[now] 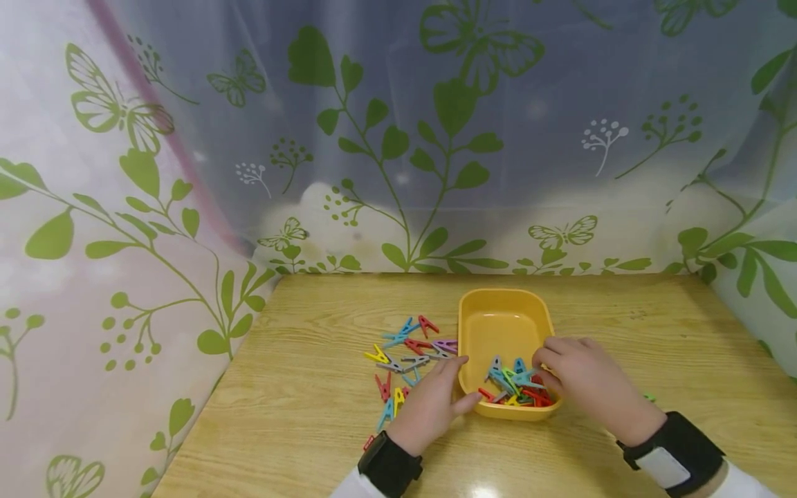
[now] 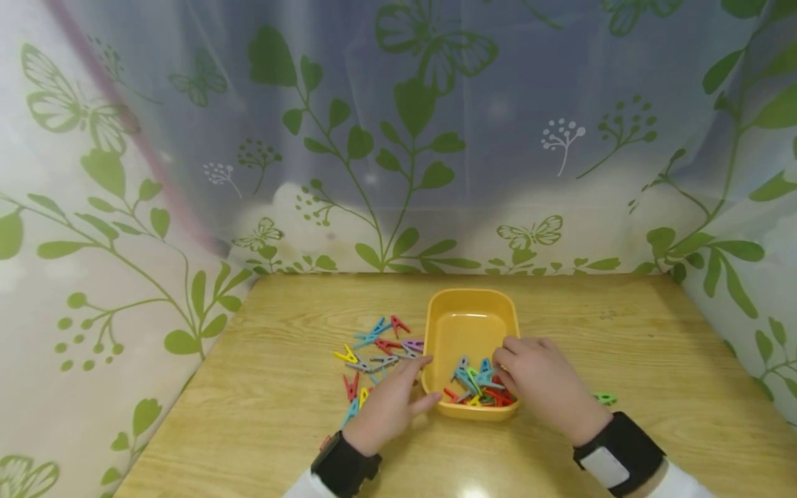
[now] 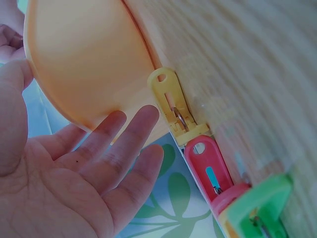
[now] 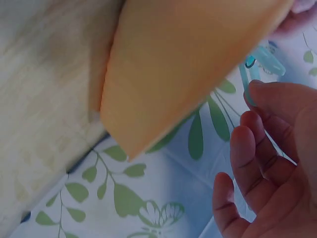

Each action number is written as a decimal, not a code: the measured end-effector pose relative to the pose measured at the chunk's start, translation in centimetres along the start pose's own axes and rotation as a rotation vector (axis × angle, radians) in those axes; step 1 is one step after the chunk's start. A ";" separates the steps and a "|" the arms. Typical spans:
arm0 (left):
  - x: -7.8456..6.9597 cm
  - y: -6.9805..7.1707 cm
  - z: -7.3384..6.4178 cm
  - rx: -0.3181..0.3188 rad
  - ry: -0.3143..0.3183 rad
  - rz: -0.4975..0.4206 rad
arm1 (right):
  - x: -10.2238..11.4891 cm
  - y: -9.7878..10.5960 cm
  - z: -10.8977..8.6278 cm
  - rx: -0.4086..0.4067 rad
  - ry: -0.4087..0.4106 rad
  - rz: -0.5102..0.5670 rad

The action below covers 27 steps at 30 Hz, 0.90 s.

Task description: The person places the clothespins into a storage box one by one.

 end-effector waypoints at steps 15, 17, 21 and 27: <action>0.1 0.0 0.0 -0.005 -0.007 -0.004 | 1.2 -1.6 -0.4 0.110 -0.042 0.010; 0.0 -0.1 0.0 -0.005 -0.005 -0.003 | 1.2 -1.8 -0.5 0.123 -0.047 0.011; 0.0 -0.1 0.0 -0.003 -0.002 0.003 | 1.0 -2.0 -0.9 0.120 -0.054 0.019; 0.0 0.0 0.0 -0.001 0.004 0.000 | 1.0 -1.5 -1.2 0.095 -0.062 0.030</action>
Point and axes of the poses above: each hand's wrist, its own z-axis towards the middle knuckle, its own y-axis out of the back of the hand, x = y × z, the point moved 2 cm from there along z, towards the middle knuckle, and after that the axes turned 4 degrees about -x, right-handed, at the moved point
